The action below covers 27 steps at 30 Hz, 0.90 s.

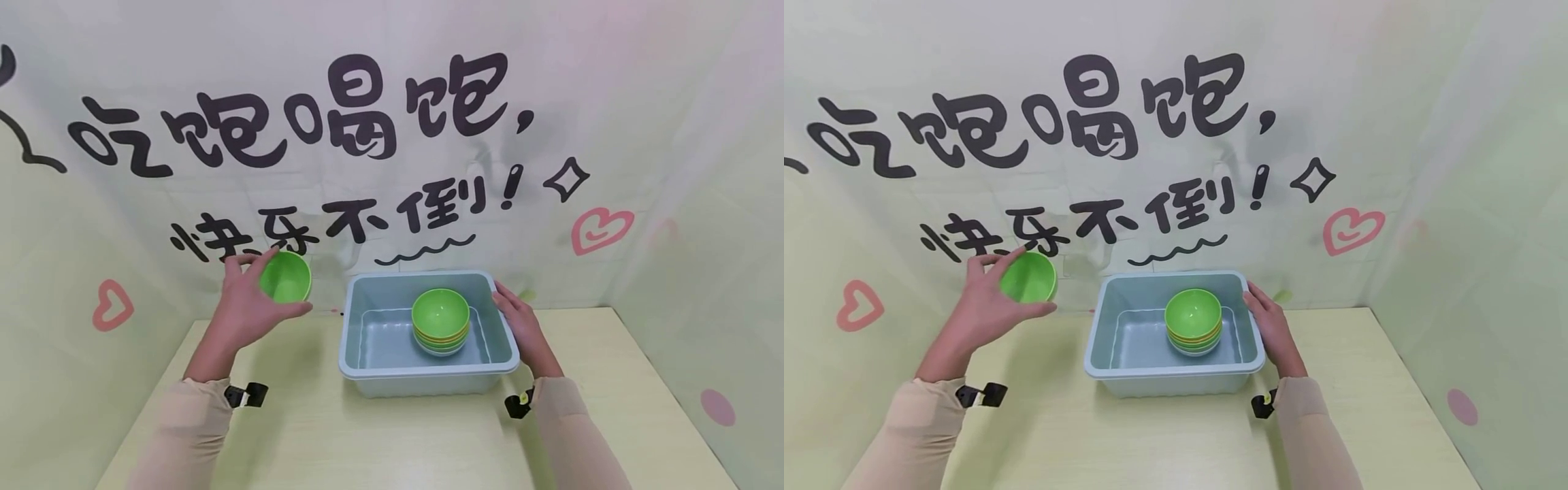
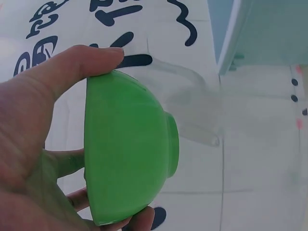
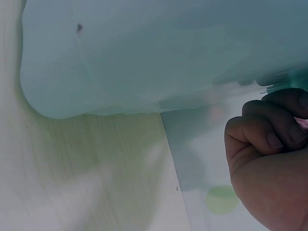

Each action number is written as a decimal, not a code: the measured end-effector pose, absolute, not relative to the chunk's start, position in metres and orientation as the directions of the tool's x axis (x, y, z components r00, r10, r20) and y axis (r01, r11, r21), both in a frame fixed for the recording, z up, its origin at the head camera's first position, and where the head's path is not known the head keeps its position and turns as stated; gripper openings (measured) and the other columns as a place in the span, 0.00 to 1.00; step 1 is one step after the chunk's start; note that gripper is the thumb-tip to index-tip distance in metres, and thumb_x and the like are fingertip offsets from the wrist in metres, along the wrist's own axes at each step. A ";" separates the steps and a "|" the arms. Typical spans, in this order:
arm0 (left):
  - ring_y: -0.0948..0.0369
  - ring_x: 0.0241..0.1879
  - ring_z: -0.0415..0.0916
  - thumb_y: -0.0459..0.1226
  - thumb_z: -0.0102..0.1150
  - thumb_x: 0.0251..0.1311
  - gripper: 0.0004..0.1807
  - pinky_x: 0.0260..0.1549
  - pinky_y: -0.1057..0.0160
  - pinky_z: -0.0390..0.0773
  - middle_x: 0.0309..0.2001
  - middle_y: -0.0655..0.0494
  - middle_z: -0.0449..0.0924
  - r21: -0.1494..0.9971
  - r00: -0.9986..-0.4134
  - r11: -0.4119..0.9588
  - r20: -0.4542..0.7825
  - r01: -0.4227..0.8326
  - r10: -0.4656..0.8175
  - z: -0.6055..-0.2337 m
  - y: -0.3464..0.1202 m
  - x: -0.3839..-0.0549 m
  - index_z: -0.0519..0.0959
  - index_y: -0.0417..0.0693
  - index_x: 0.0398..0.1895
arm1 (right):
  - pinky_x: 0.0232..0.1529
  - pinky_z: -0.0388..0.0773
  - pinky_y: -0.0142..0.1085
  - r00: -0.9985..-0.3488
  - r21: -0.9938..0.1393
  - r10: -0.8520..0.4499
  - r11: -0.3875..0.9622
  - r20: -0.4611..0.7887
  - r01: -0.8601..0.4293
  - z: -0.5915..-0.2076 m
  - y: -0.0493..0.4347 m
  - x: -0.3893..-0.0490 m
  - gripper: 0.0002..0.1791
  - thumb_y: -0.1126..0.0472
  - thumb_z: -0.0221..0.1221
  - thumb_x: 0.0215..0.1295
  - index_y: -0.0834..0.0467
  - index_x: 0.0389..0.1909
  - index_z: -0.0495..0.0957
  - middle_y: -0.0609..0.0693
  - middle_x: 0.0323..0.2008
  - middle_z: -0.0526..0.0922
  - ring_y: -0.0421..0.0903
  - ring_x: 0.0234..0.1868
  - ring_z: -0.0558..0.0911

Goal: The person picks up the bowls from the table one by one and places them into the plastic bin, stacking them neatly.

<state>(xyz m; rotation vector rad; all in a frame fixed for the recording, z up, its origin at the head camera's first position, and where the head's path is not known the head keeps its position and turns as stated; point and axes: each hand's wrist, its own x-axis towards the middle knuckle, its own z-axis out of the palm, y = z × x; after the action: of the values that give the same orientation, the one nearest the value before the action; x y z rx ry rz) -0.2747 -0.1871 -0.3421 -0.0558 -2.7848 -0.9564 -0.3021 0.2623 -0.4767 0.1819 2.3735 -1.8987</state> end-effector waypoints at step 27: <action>0.38 0.64 0.67 0.48 0.83 0.37 0.63 0.59 0.38 0.75 0.75 0.42 0.48 0.588 -0.967 0.768 0.170 0.254 0.191 -0.319 -0.133 -0.293 0.57 0.60 0.81 | 0.53 0.75 0.33 -0.985 -0.963 0.028 0.206 -0.170 0.172 -0.476 0.263 -0.302 0.35 0.38 0.44 0.78 0.40 0.82 0.50 0.51 0.82 0.53 0.56 0.75 0.66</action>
<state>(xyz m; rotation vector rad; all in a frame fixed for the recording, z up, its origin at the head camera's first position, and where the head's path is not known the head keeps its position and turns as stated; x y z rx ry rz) -0.2932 -0.1331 -0.3193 -0.3610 -2.8589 -0.9735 -0.3024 0.2634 -0.4765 0.1953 2.3480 -1.8994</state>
